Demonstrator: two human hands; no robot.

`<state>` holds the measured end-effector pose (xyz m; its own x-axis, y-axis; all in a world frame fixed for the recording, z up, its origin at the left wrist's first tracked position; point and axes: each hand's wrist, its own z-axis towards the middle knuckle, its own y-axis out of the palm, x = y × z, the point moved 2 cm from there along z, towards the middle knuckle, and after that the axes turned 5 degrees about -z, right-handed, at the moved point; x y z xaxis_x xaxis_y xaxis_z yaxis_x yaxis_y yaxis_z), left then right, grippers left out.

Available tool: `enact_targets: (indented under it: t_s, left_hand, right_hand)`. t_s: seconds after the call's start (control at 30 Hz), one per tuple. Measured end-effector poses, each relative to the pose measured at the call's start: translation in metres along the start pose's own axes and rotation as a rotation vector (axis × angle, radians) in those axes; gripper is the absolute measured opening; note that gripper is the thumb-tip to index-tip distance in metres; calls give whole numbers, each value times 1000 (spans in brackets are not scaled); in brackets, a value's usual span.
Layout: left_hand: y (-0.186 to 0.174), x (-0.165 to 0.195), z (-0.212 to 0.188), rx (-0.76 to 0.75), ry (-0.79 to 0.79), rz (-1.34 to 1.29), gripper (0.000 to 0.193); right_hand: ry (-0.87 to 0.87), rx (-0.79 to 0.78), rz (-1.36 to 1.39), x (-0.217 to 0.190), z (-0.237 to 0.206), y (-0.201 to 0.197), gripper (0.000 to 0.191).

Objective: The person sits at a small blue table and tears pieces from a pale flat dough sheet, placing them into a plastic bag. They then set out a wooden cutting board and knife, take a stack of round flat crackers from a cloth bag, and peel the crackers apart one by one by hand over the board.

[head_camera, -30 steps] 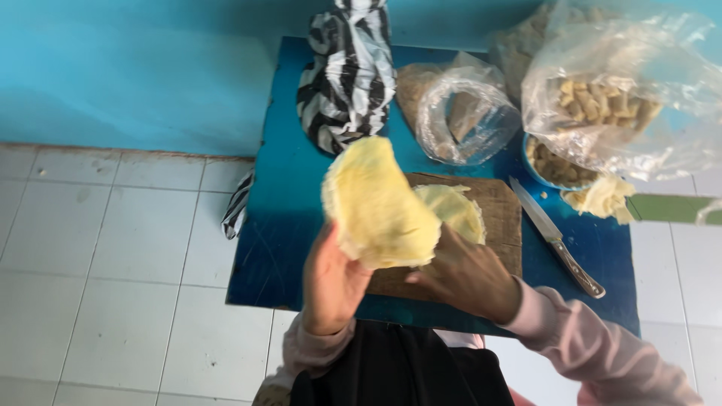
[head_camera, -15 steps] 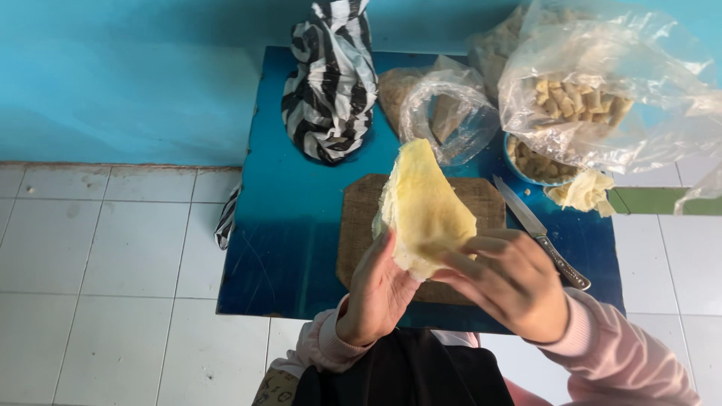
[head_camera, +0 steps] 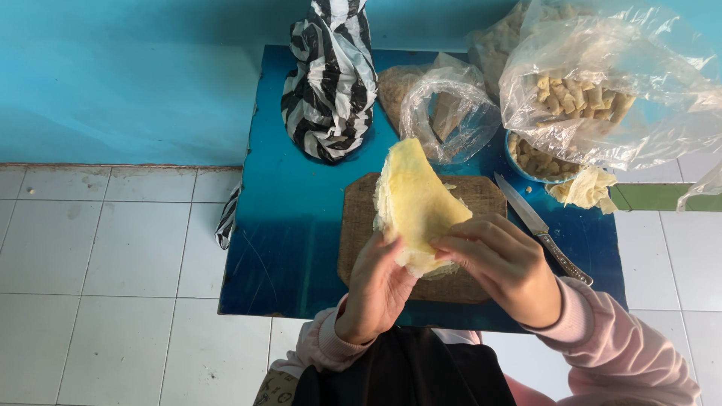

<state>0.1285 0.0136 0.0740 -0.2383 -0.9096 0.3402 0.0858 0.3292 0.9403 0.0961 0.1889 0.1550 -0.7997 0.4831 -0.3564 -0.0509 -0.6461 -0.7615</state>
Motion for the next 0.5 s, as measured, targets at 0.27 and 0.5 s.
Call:
enact_targets:
  t_s: [0.27, 0.5]
  left_hand:
    - [-8, -3, 1, -13, 29, 201, 53]
    - [-12, -7, 7, 1, 11, 330, 55]
  right_hand:
    - [122, -28, 147, 16, 3, 6, 23]
    - [219, -115, 243, 27, 5, 5, 19]
